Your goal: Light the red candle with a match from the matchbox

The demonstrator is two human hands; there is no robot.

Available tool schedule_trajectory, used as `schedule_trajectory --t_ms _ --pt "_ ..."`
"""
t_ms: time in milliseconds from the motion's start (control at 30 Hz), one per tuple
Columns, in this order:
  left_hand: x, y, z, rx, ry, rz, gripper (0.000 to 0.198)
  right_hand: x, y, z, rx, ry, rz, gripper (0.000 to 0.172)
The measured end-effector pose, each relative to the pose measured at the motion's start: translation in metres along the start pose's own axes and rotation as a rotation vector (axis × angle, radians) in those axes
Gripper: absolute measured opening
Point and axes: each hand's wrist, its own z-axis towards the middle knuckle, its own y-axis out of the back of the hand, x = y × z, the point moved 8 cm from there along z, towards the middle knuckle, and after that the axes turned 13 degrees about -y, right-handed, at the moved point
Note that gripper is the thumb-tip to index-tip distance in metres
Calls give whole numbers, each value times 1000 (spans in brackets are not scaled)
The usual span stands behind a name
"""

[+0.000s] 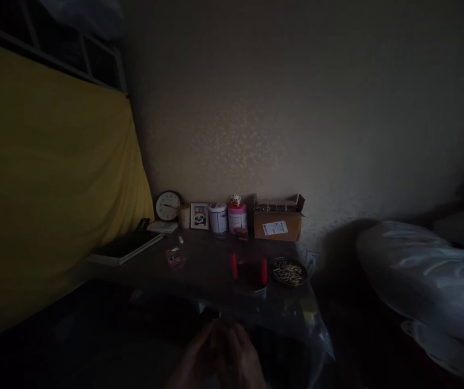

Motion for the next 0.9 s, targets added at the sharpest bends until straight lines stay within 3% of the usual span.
schedule_trajectory --t_ms 200,467,667,800,900 --pt "-8 -4 -2 52 -79 139 25 -2 -3 -1 15 -4 -29 41" --pt "-1 8 3 18 -49 154 29 -4 0 1 -102 -38 -59 36" --pt "-5 8 1 34 -51 113 29 -1 7 2 8 -44 -27 34" --pt "-4 13 0 -11 -12 144 31 -21 15 7 -7 -99 51 19" --pt "-1 22 0 -60 7 200 27 -38 18 11 -62 -138 60 19"
